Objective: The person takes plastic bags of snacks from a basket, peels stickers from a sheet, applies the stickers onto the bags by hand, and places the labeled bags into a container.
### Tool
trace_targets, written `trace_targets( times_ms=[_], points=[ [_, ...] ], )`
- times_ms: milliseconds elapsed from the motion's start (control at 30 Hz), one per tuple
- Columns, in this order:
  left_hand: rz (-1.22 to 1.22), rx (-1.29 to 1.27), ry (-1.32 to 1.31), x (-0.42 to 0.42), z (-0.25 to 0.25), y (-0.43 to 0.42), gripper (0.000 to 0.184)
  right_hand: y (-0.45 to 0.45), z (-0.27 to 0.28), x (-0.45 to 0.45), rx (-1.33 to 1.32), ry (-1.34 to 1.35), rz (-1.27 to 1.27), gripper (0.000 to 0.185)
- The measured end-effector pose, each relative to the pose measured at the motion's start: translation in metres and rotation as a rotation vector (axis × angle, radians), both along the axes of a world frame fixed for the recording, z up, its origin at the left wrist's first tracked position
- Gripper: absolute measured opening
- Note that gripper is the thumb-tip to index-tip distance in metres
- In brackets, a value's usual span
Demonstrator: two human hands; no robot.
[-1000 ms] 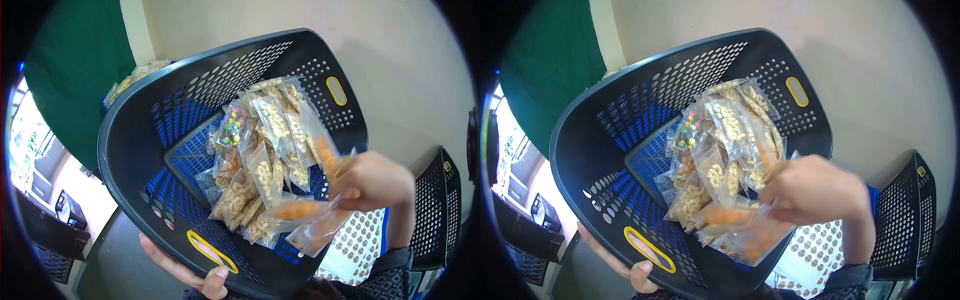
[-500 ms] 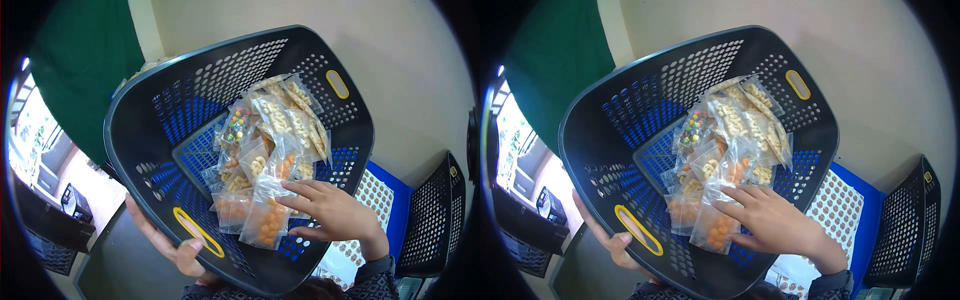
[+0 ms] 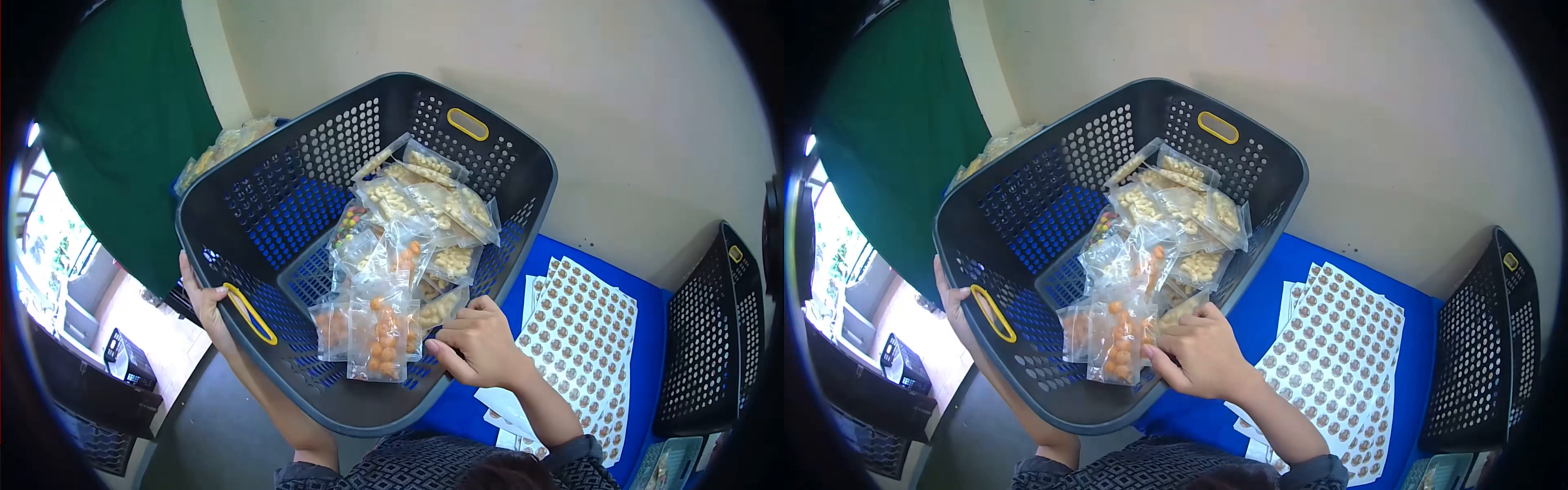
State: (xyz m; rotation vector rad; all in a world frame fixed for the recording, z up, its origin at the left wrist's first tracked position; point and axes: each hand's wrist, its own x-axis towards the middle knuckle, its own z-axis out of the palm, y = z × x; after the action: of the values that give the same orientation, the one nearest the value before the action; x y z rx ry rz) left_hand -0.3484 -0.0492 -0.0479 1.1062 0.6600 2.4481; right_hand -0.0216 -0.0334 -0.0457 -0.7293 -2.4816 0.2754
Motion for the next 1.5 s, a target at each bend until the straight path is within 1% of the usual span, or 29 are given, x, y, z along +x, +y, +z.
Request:
trace_targets(
  times_ms=[67, 133, 167, 233, 267, 300, 367, 400, 433, 500, 533, 633, 667, 700, 767, 800, 867, 933, 967, 1033, 1067, 1100, 1167, 1233, 1267, 1300, 1333, 1367, 1500],
  points=[
    [-0.005, -0.033, 0.018, -0.001, 0.002, -0.001, 0.073, -0.002, 0.007, -0.001, 0.067, 0.104, 0.001, 0.033],
    [0.005, -0.083, 0.009, -0.007, 0.004, -0.001, 0.071, 0.002, 0.007, -0.004, 0.088, 0.107, 0.018, 0.032],
    [0.008, -0.077, 0.012, -0.009, 0.002, -0.001, 0.071, 0.005, 0.007, -0.005, 0.110, 0.104, 0.027, 0.032],
    [-0.043, -0.158, -0.032, -0.004, 0.007, 0.003, 0.070, 0.009, 0.018, -0.011, 0.059, 0.055, 0.025, 0.030],
    [0.017, -0.214, -0.052, -0.007, 0.006, 0.006, 0.069, 0.012, 0.019, -0.014, 0.096, 0.024, 0.011, 0.030],
    [0.017, -0.208, -0.048, -0.015, 0.001, 0.010, 0.069, 0.016, 0.021, -0.018, 0.133, -0.005, -0.002, 0.031],
    [-0.004, -0.292, -0.072, -0.033, 0.000, 0.015, 0.070, 0.020, 0.030, -0.026, 0.164, 0.064, 0.012, 0.033],
    [-0.099, -0.275, -0.066, -0.034, 0.004, 0.015, 0.070, 0.023, 0.033, -0.028, 0.137, 0.014, 0.007, 0.033],
    [-0.106, -0.271, -0.056, -0.036, 0.004, 0.016, 0.070, 0.026, 0.033, -0.029, 0.110, -0.034, -0.001, 0.033],
    [0.022, -0.341, -0.041, -0.037, 0.001, 0.016, 0.070, 0.027, 0.028, -0.028, 0.150, 0.023, -0.009, 0.034],
    [0.020, -0.349, -0.042, -0.038, -0.001, 0.014, 0.070, 0.027, 0.027, -0.028, 0.182, 0.051, -0.012, 0.034],
    [0.453, -0.728, 0.175, -0.038, 0.016, 0.003, 0.066, 0.023, 0.028, -0.028, 0.207, 0.062, -0.013, 0.034],
    [0.791, -0.750, 0.433, -0.032, 0.022, -0.001, 0.063, 0.023, 0.030, -0.028, 0.203, 0.043, -0.017, 0.034],
    [0.797, -0.742, 0.429, -0.025, 0.034, -0.005, 0.063, 0.024, 0.031, -0.029, 0.212, 0.044, -0.013, 0.034],
    [0.797, -0.831, 0.929, -0.008, 0.065, -0.015, 0.065, 0.024, 0.030, -0.030, 0.188, 0.100, -0.007, 0.034],
    [0.663, -0.770, 1.030, 0.002, 0.079, -0.016, 0.069, 0.024, 0.033, -0.029, 0.206, 0.081, -0.009, 0.035],
    [0.569, -0.736, 1.378, 0.030, 0.108, -0.013, 0.082, 0.024, 0.032, -0.029, 0.203, 0.086, 0.009, 0.036],
    [0.304, -0.700, 1.642, 0.059, 0.131, -0.001, 0.096, 0.022, 0.034, -0.028, 0.182, 0.086, 0.011, 0.037],
    [0.181, -0.675, 1.776, 0.066, 0.132, 0.013, 0.100, 0.022, 0.035, -0.027, 0.200, 0.078, 0.024, 0.037],
    [-0.103, -0.749, 1.979, 0.078, 0.123, 0.042, 0.108, 0.022, 0.036, -0.026, 0.116, 0.035, 0.011, 0.037],
    [-0.207, -0.876, 2.041, 0.083, 0.114, 0.057, 0.113, 0.021, 0.039, -0.025, 0.119, -0.006, 0.009, 0.037],
    [-0.238, -1.057, 2.112, 0.095, 0.111, 0.067, 0.117, 0.021, 0.039, -0.024, 0.138, -0.013, 0.016, 0.037],
    [-0.193, -1.191, 2.251, 0.105, 0.097, 0.088, 0.126, 0.021, 0.040, -0.023, 0.093, 0.000, 0.014, 0.038],
    [-0.173, -1.305, 2.377, 0.116, 0.085, 0.100, 0.131, 0.021, 0.041, -0.024, 0.116, 0.012, -0.004, 0.039],
    [-0.170, -1.298, 2.377, 0.115, 0.068, 0.104, 0.131, 0.023, 0.040, -0.024, 0.110, 0.006, 0.007, 0.039],
    [-0.182, -1.151, 2.538, 0.111, 0.045, 0.106, 0.131, 0.024, 0.038, -0.024, 0.102, -0.001, 0.020, 0.039],
    [-0.192, -0.993, 2.688, 0.111, 0.034, 0.104, 0.131, 0.025, 0.037, -0.024, 0.108, 0.002, 0.024, 0.039],
    [-0.188, -0.993, 2.685, 0.110, 0.027, 0.107, 0.131, 0.026, 0.037, -0.025, 0.111, 0.000, 0.025, 0.039],
    [-0.624, -1.291, 2.250, 0.109, 0.012, 0.107, 0.126, 0.027, 0.036, -0.025, 0.110, 0.021, 0.038, 0.038]
  ],
)
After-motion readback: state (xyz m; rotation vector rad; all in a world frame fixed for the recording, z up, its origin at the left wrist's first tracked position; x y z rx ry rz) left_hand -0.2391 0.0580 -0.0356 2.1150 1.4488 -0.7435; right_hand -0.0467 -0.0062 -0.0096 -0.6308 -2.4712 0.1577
